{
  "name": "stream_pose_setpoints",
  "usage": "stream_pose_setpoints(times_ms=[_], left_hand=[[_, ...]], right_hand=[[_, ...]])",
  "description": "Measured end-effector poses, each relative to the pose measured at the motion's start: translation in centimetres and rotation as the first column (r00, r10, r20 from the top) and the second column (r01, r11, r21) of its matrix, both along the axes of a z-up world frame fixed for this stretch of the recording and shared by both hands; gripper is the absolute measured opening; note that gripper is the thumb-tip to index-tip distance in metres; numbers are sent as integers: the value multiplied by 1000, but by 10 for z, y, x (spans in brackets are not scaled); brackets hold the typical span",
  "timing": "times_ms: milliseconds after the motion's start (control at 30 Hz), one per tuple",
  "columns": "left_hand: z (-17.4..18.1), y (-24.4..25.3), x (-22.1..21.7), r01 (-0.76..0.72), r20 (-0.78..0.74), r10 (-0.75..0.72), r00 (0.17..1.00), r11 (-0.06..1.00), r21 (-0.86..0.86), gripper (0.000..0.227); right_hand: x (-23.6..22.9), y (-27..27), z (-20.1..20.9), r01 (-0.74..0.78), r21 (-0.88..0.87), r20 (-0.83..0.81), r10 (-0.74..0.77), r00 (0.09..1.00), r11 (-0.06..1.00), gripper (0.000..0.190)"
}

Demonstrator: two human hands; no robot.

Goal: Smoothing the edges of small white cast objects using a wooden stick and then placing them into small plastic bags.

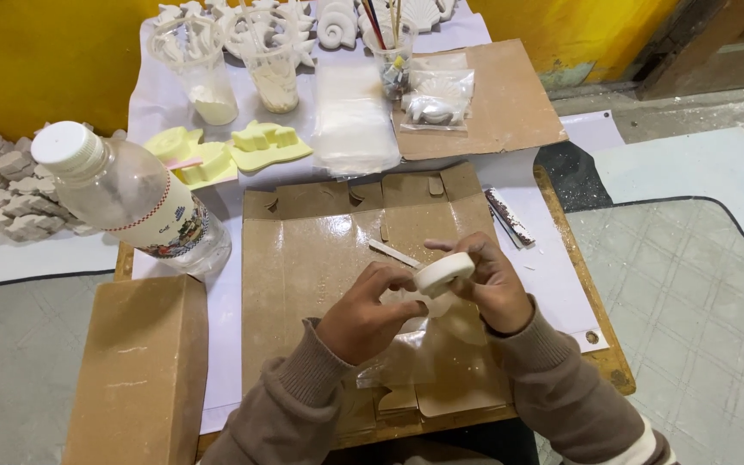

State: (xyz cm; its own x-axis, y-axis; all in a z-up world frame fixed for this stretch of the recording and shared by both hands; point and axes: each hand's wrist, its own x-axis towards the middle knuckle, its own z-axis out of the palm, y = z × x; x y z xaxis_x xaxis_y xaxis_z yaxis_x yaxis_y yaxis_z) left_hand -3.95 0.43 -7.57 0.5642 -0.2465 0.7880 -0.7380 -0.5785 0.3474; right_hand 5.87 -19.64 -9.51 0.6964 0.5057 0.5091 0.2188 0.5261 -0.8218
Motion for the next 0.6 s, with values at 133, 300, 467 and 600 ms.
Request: stream_pose_setpoints(times_ms=[133,300,467,600], left_hand=[[-1,6,3,0,-1,0,1000,999,-54,14],[6,12,3,-10,-43,4,999,990,-140,23],[-17,15,12,-58,-47,46,998,960,-273,24],[-9,17,9,-45,-69,20,997,926,-375,34]], right_hand=[[0,-1,0,81,-74,55,-77,995,994,29],[-9,0,12,181,-185,34,-178,984,966,29],[-12,2,15,164,-176,-45,-174,984,971,30],[-14,2,18,130,-175,-104,-150,983,976,32]])
